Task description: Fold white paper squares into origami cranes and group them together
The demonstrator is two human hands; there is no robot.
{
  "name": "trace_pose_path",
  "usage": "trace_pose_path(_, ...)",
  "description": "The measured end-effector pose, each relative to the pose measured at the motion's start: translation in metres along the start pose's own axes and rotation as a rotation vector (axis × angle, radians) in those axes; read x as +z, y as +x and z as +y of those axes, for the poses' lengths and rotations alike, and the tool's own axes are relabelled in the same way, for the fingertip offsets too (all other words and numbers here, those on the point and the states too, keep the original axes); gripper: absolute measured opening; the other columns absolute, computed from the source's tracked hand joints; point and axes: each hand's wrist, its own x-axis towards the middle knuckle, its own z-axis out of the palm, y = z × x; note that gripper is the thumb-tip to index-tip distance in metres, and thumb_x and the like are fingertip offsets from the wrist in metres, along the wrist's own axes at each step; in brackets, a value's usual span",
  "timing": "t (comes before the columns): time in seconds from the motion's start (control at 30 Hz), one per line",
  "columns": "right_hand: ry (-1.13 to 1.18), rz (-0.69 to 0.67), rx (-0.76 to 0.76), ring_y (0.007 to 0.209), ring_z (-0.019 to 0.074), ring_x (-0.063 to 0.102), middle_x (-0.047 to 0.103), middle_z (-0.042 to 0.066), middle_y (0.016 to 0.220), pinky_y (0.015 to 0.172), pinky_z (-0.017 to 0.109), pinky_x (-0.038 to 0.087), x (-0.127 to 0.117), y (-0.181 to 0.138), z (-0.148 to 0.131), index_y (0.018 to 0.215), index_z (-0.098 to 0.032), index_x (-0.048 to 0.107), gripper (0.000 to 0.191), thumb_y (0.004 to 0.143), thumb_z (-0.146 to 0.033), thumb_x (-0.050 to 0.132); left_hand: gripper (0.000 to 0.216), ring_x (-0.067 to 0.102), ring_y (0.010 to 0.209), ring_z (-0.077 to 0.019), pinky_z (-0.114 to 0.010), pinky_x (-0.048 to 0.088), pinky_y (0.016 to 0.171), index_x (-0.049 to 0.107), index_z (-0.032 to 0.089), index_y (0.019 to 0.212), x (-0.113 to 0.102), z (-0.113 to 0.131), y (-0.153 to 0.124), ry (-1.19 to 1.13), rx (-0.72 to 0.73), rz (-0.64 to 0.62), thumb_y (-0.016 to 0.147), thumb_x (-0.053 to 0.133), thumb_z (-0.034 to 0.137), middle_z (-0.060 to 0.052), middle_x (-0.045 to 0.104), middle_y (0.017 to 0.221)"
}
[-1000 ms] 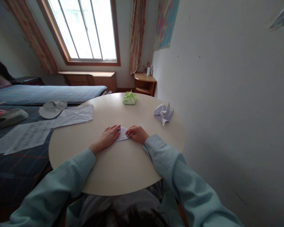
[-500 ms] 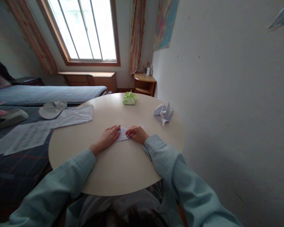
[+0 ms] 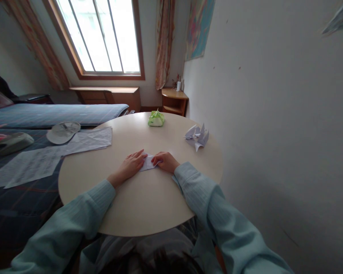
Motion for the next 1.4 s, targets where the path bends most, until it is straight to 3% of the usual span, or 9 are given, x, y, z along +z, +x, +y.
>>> trace_pose_path(0.13, 0.006, 0.000, 0.012, 0.079, 0.0116, 0.058, 0.066, 0.001, 0.075, 0.078, 0.024, 0.045, 0.000, 0.000, -0.001, 0.059, -0.017, 0.064, 0.031, 0.054, 0.004, 0.041, 0.036, 0.026, 0.126, -0.0199, -0.038, 0.030, 0.099, 0.046, 0.024, 0.117, -0.001, 0.000, 0.001, 0.016, 0.024, 0.015, 0.084, 0.032, 0.029, -0.003, 0.028, 0.139)
trace_pose_path(0.3, 0.003, 0.001, 0.019, 0.079, 0.0114, 0.058, 0.066, 0.001, 0.076, 0.078, 0.024, 0.045, -0.001, 0.000, -0.002, 0.058, -0.018, 0.064, 0.031, 0.055, 0.004, 0.041, 0.037, 0.032, 0.123, -0.0177, -0.038, 0.027, 0.101, 0.044, 0.025, 0.118, -0.002, 0.002, 0.001, -0.023, 0.008, -0.035, 0.085, 0.029, 0.028, 0.000, 0.041, 0.131)
trace_pose_path(0.5, -0.006, -0.005, 0.074, 0.078, 0.0114, 0.058, 0.066, 0.002, 0.077, 0.075, 0.024, 0.045, -0.001, 0.000, -0.007, 0.060, -0.017, 0.064, 0.026, 0.058, 0.000, 0.044, 0.036, 0.034, 0.121, -0.0175, -0.038, 0.027, 0.100, 0.046, 0.024, 0.116, -0.002, 0.002, 0.003, -0.044, -0.001, -0.035, 0.085, 0.028, 0.030, -0.001, 0.043, 0.130)
trace_pose_path(0.73, -0.009, -0.016, 0.095, 0.078, 0.0117, 0.057, 0.065, 0.003, 0.077, 0.076, 0.024, 0.044, -0.002, 0.000, -0.012, 0.061, -0.015, 0.063, 0.021, 0.060, -0.002, 0.046, 0.047, 0.030, 0.124, -0.0205, -0.041, 0.025, 0.101, 0.043, 0.024, 0.118, -0.004, 0.006, 0.001, -0.047, -0.026, -0.045, 0.080, 0.033, 0.050, -0.002, 0.040, 0.132)
trace_pose_path(1.07, -0.021, -0.074, 0.089, 0.082, 0.0135, 0.057, 0.066, 0.003, 0.081, 0.079, 0.026, 0.043, -0.007, 0.000, -0.009, 0.060, -0.016, 0.064, 0.021, 0.070, -0.009, 0.047, 0.063, 0.024, 0.127, -0.0218, -0.040, 0.021, 0.102, 0.037, 0.023, 0.123, -0.001, 0.001, 0.001, -0.086, -0.015, -0.106, 0.073, 0.036, 0.061, -0.004, 0.035, 0.135)
trace_pose_path(1.2, -0.081, -0.036, 0.083, 0.080, 0.0131, 0.058, 0.066, 0.004, 0.084, 0.078, 0.026, 0.044, -0.003, -0.001, -0.004, 0.072, -0.016, 0.065, 0.016, 0.073, -0.014, 0.050, 0.063, 0.025, 0.127, -0.0218, -0.040, 0.020, 0.102, 0.037, 0.023, 0.123, 0.000, 0.000, 0.002, -0.085, -0.013, -0.109, 0.073, 0.036, 0.061, -0.005, 0.035, 0.135)
trace_pose_path(1.4, -0.292, -0.090, -0.061, 0.102, 0.0158, 0.052, 0.061, 0.006, 0.107, 0.092, 0.033, 0.039, 0.003, 0.000, 0.006, 0.100, -0.019, 0.061, 0.029, 0.075, -0.012, 0.048, 0.065, 0.026, 0.126, -0.0239, -0.042, 0.020, 0.102, 0.038, 0.022, 0.123, -0.001, 0.003, 0.001, -0.044, -0.019, -0.076, 0.073, 0.034, 0.062, -0.005, 0.036, 0.135)
